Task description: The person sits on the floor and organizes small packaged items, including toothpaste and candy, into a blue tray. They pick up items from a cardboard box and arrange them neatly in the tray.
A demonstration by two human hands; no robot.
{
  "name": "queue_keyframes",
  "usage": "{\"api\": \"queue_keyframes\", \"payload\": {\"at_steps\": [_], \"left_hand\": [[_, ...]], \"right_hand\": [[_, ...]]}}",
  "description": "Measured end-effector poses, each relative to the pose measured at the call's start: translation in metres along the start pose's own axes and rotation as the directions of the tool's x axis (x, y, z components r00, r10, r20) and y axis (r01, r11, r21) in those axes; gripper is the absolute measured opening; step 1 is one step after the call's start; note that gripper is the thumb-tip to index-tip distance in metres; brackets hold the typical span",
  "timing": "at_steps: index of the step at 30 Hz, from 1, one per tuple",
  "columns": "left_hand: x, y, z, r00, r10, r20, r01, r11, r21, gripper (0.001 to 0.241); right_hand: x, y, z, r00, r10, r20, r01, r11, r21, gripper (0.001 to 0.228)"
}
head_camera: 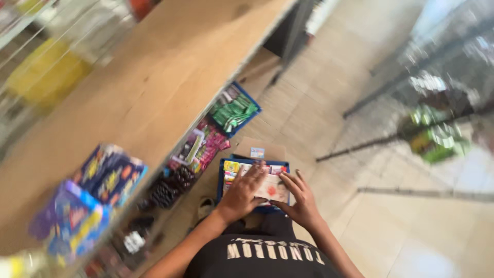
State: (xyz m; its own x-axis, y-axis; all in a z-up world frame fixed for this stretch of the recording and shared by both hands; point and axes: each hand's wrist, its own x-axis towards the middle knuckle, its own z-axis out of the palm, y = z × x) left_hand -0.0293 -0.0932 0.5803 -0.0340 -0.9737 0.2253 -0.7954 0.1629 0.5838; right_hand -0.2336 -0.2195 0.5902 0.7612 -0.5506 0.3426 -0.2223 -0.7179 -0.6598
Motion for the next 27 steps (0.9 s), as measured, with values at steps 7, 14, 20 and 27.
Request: {"api": "queue_keyframes", "payload": {"at_steps": [7, 14, 20, 27], "left_hand": [[0.001, -0.044, -0.025, 0.986, 0.131, 0.103, -0.118, 0.986, -0.119, 0.107], [0.042, 0.021, 0.051, 0.94, 0.205, 0.272, -0.151, 0.966, -0.208, 0.106], [0.091, 0.106, 0.127, 0.949, 0.178, 0.261, -0.104, 0.955, -0.277, 0.104], [0.13, 0.164, 0.182, 0.976, 0.058, 0.208, -0.003, 0.966, -0.259, 0.097]], "right_hand": [[-0.023, -0.037, 0.041, 0.949, 0.24, -0.202, -0.236, 0.971, 0.045, 0.085], [-0.105, -0.011, -0.022, 0.895, 0.334, -0.297, -0.343, 0.939, 0.022, 0.084], [-0.161, 0.047, -0.114, 0.899, 0.347, -0.269, -0.36, 0.933, -0.001, 0.085], [-0.182, 0.111, -0.19, 0.953, 0.284, -0.108, -0.29, 0.956, -0.051, 0.09]]}}
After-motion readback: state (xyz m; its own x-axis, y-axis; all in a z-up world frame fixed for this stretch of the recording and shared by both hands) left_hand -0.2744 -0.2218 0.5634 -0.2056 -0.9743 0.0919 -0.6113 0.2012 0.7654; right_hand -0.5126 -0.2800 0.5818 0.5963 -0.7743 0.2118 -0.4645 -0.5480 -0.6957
